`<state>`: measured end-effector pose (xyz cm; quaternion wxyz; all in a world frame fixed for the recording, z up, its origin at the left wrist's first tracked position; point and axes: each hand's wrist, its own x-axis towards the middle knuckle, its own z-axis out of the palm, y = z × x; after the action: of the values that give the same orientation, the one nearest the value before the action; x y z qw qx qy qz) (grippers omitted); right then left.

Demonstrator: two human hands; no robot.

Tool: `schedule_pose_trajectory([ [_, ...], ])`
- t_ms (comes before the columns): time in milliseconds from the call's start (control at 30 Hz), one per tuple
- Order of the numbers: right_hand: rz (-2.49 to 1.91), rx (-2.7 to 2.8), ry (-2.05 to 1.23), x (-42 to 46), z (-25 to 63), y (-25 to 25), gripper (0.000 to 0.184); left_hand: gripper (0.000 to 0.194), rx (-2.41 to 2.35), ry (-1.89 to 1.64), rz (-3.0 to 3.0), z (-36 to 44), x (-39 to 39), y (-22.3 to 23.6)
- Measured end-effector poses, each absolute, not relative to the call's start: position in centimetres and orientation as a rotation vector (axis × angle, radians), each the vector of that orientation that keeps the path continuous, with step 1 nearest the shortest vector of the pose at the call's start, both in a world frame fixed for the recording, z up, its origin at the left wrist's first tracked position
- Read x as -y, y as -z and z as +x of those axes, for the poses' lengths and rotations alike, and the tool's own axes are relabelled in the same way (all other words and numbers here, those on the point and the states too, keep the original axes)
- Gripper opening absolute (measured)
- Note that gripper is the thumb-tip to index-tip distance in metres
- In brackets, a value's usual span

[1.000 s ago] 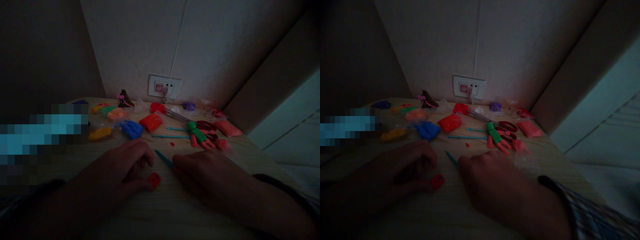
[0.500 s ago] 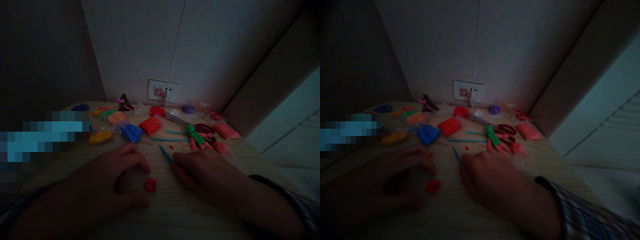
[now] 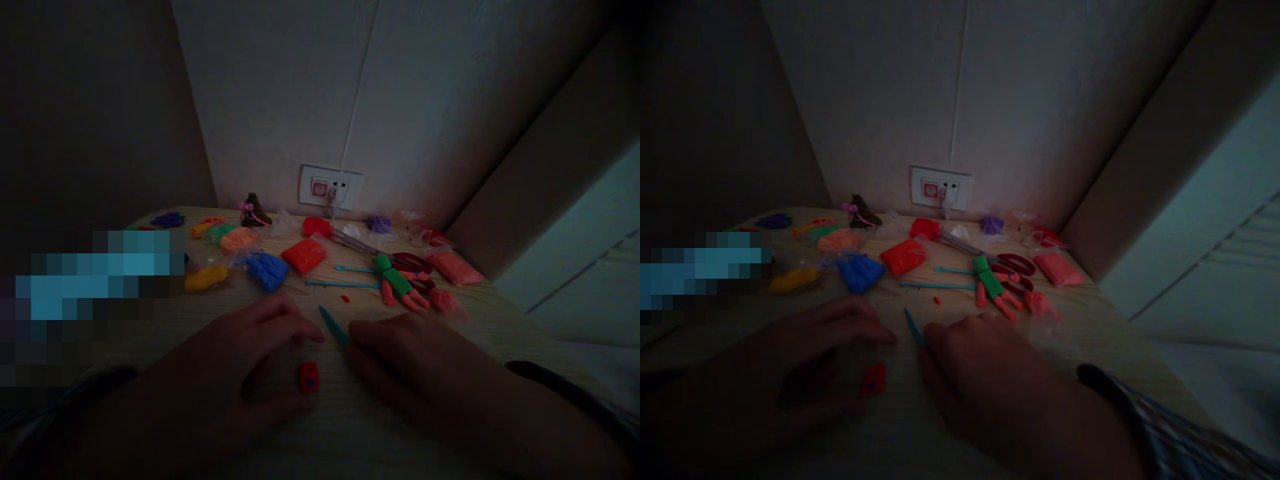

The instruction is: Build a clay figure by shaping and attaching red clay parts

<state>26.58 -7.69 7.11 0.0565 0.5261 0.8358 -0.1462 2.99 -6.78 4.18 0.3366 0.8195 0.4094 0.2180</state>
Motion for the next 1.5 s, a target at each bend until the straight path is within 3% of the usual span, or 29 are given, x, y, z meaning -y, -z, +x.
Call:
schedule_pose_trajectory([
  [133,1.587,-2.554,0.484,7.9,26.6,-7.0,0.029,0.011,-1.062,-0.548,2.196,3.2,6.5,-3.8],
  [367,1.632,-2.537,0.361,7.6,27.5,-7.1,0.028,0.010,-0.948,-0.647,2.207,2.7,6.6,-3.1],
  [767,2.008,-2.588,-0.492,5.0,32.5,-8.3,0.014,0.014,-0.953,-0.768,2.316,2.4,6.3,-2.4],
  [1133,1.874,-2.342,-0.611,6.1,31.1,-7.4,0.010,0.017,-1.037,-0.855,2.328,2.5,6.4,-2.3],
  [1500,1.824,-2.179,-0.633,5.9,30.3,-7.5,0.021,0.010,-1.185,-0.939,2.111,3.3,7.5,-3.7],
])
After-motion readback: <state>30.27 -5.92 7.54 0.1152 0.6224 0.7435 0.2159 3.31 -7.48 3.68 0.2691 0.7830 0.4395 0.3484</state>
